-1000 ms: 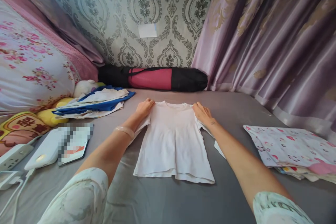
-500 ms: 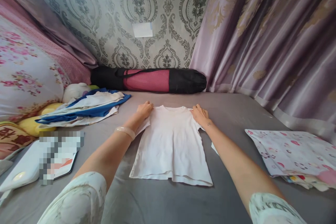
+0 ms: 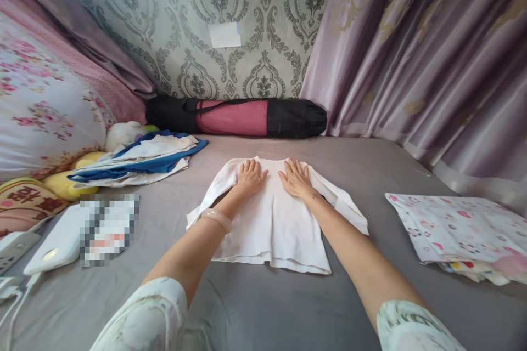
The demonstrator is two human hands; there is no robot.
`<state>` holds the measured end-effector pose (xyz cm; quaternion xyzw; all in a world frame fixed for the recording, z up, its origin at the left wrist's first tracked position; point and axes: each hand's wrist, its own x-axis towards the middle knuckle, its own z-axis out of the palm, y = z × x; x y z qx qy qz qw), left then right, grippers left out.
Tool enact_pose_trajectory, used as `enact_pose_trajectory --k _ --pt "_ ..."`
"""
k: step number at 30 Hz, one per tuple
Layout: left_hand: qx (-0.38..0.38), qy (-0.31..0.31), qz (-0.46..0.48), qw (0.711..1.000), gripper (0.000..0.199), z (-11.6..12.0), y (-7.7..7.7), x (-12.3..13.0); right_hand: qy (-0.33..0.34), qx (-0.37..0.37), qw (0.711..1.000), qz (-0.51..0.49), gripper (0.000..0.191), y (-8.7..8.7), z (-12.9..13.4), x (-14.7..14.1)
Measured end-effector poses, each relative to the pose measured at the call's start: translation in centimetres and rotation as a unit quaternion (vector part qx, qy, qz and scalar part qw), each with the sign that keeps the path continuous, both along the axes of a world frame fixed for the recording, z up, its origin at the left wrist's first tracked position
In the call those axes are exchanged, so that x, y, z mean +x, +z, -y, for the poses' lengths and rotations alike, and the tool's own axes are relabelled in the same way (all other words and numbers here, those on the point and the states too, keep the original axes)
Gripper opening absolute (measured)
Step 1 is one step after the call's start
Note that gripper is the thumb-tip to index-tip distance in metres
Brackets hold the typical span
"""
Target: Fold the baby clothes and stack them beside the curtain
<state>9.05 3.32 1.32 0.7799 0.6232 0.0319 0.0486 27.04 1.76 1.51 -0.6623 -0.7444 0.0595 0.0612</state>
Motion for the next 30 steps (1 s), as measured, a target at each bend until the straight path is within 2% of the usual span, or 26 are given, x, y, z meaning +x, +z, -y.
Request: enact_pose_trajectory --k 5,19,23,26,30 --pt "-0.002 0.007 0.006 1.000 0.068 -0.2 -0.9 -0.8 0.002 -0.018 1.000 0.008 0.067 -0.5 -0.2 0.4" --pt "-0.019 0.022 0.001 1.000 0.068 0.0 -0.5 -0.5 -0.015 -0.027 1.000 -0.006 0.064 -0.3 -0.4 0.0" --pt "0.047 0.016 0.018 0.999 0.058 0.4 -0.7 -0.8 -0.004 -0.033 0.998 -0.048 0.061 0.6 0.3 -0.1" --pt "0.113 -0.015 0.035 0.993 0.045 0.8 -0.8 -1.1 0.019 -0.009 0.996 -0.083 0.059 1.9 1.7 0.5" --pt "0.115 -0.084 0.057 0.988 0.042 1.0 -0.9 -1.3 0.011 0.038 0.990 -0.134 0.047 4.1 4.1 3.4"
